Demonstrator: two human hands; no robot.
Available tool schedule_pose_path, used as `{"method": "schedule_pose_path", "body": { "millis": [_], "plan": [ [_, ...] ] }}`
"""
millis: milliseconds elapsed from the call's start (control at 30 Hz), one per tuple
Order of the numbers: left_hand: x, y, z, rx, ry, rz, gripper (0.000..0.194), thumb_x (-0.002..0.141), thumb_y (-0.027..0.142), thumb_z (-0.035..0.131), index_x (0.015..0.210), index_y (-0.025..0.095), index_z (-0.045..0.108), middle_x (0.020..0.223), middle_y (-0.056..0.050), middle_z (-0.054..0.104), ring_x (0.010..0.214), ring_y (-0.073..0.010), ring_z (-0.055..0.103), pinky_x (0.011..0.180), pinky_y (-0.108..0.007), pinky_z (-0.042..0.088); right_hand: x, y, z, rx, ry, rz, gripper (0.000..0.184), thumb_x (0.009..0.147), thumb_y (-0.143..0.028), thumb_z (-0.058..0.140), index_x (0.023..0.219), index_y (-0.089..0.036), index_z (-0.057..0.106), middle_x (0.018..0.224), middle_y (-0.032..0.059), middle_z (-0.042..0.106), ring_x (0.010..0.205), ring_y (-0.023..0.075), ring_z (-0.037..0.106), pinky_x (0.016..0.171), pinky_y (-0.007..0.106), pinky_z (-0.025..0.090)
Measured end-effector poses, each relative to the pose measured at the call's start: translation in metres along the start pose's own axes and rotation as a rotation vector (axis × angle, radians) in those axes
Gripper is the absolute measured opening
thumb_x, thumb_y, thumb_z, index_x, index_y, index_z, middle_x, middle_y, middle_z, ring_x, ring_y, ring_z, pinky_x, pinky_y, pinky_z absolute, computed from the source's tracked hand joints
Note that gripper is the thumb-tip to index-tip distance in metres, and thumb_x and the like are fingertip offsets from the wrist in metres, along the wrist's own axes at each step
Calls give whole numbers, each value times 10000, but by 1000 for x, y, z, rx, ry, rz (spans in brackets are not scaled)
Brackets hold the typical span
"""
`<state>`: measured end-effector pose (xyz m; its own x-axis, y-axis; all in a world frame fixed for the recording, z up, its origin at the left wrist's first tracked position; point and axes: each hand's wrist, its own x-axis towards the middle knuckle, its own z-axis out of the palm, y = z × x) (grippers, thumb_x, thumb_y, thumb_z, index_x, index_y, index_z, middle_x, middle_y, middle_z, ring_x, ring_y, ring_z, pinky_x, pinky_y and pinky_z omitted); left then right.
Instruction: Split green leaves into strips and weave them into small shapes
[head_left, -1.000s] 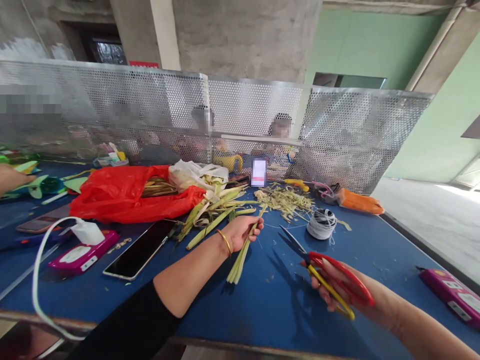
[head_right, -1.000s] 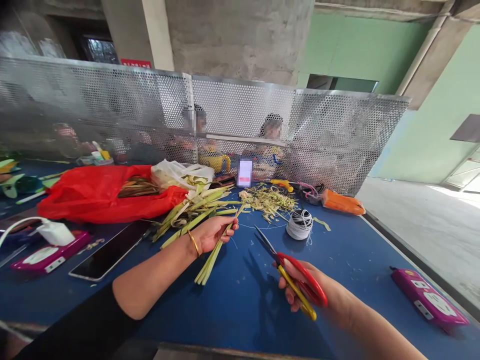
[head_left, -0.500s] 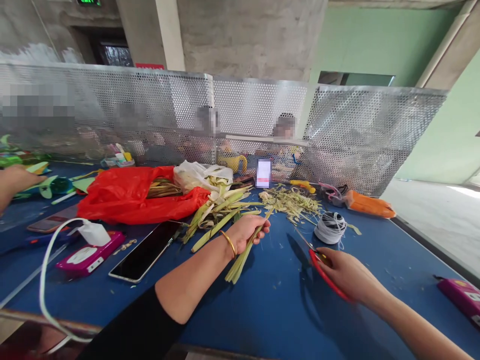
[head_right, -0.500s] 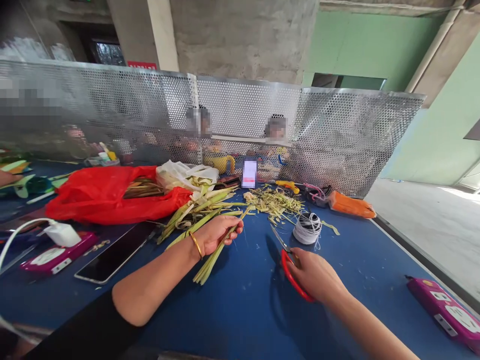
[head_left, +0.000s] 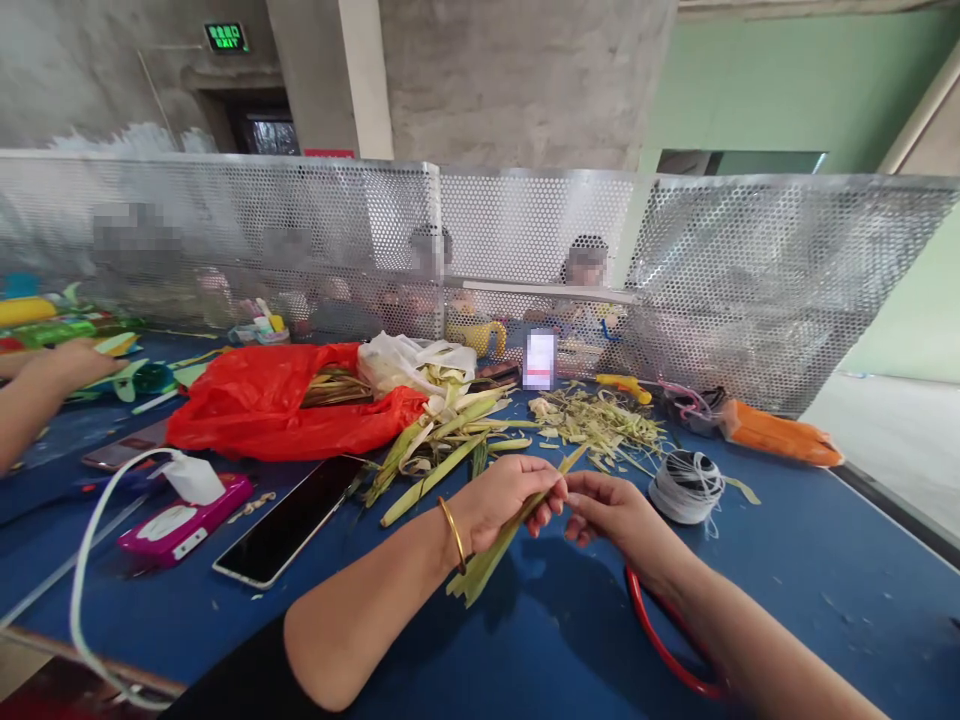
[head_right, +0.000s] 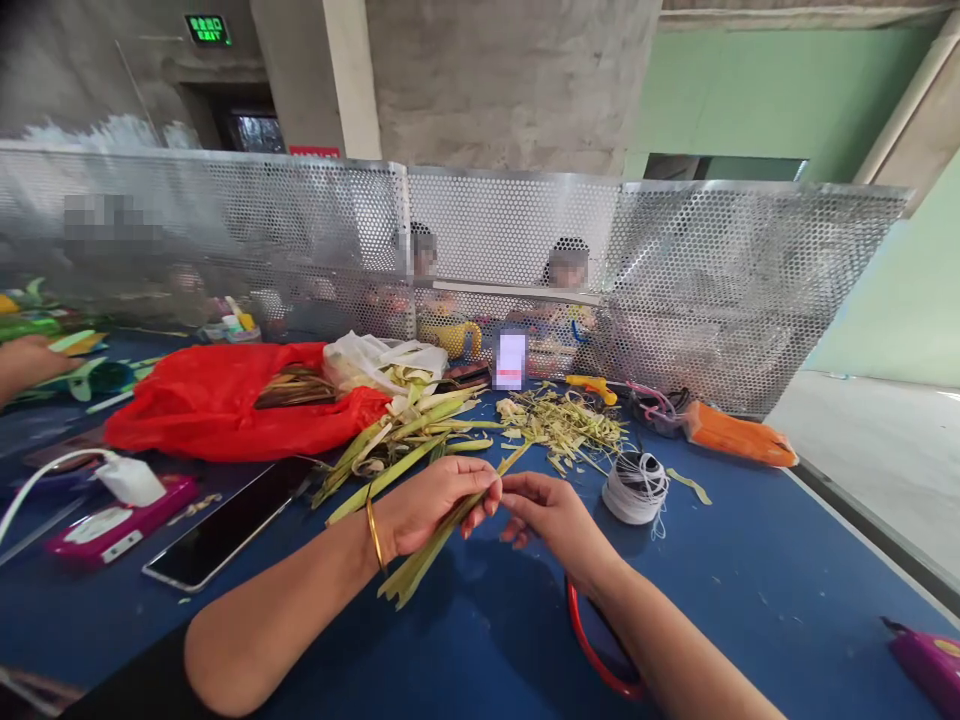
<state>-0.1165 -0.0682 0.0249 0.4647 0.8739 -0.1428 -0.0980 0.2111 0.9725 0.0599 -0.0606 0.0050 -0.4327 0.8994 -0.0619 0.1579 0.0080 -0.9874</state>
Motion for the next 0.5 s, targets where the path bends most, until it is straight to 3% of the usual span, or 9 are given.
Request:
{"method": "schedule_pose_path", "body": {
  "millis": [67, 167, 400, 500],
  "plan": [
    [2, -4, 1, -18, -8, -26, 193, 794, 298, 546, 698, 135, 585, 636, -9, 559, 461, -64, 473, 423, -184, 372, -3, 7, 1, 126, -2, 50, 359, 714, -469, 710, 870, -151, 652, 758, 7, 663, 585, 100, 602, 548, 217, 468],
    [6, -10, 2, -52, 11, -72, 188, 795, 295, 558, 706, 133, 593, 636, -7, 561, 458, -65, 473, 412, -186, 361, -9, 6, -3, 138, 36, 64, 316, 686, -438, 739, 746, -150, 624, 638, -30, 601, 524, 78, 556, 533, 208, 441],
    [10, -15, 4, -158, 180, -106, 157, 825, 235, 547, 775, 122, 644, 599, 25, 506, 430, -47, 427, 401, -182, 332, -10, -7, -13, -142, 186, -86, 250, 776, -405, 606, 681, -180, 549, 530, -57, 515, 489, 89, 484, 512, 226, 373],
    [9, -14, 4, -132, 192, -115, 163, 824, 235, 549, 766, 120, 649, 588, 28, 495, 424, -45, 418, 398, -180, 326, -9, -5, -17, -264, 225, -154, 224, 817, -371, 552, 687, -189, 537, 517, -59, 487, 496, 98, 474, 516, 232, 364]
  ]
}}
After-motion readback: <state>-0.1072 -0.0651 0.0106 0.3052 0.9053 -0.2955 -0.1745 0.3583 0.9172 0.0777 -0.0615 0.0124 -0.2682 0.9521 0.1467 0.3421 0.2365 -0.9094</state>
